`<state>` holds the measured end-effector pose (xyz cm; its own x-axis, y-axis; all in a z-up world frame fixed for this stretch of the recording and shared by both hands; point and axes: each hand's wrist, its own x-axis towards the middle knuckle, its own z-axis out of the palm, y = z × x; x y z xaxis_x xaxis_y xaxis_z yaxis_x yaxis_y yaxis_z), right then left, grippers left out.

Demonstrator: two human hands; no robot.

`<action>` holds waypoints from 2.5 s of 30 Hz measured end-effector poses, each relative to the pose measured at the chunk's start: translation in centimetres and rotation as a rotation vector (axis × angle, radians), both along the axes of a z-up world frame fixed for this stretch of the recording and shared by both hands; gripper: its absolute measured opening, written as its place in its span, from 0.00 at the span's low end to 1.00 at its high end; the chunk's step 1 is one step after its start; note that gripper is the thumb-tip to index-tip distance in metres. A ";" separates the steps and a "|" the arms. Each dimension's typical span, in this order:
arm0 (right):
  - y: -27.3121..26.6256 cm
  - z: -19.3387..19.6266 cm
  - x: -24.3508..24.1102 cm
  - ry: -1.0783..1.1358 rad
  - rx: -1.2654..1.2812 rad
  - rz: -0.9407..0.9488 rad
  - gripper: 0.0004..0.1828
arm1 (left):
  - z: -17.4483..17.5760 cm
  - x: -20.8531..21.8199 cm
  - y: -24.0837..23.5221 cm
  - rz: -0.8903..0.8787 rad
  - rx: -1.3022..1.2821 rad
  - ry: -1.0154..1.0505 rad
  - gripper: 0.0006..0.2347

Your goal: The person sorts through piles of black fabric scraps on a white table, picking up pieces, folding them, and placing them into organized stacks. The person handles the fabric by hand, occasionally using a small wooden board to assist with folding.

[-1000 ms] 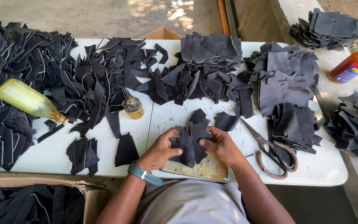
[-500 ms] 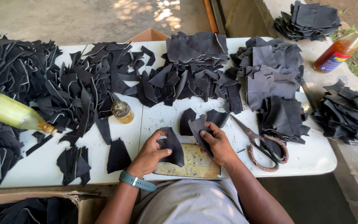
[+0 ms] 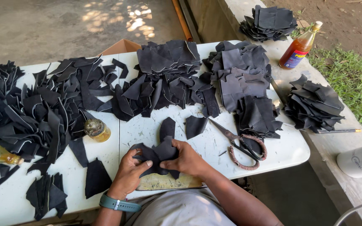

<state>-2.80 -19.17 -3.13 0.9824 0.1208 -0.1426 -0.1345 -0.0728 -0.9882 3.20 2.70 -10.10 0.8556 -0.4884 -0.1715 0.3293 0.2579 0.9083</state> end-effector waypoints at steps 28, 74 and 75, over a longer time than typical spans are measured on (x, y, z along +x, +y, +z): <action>-1.0 -2.7 -1.2 -0.104 0.074 -0.302 0.11 | 3.0 -2.4 -3.2 0.166 0.193 -0.036 0.13; -9.6 -2.7 -1.0 0.023 -0.035 -0.286 0.16 | 4.0 4.8 -1.4 0.147 0.187 0.008 0.12; -9.6 -2.2 -1.1 0.021 -0.058 -0.229 0.17 | 3.9 4.6 -1.2 0.136 0.171 0.017 0.12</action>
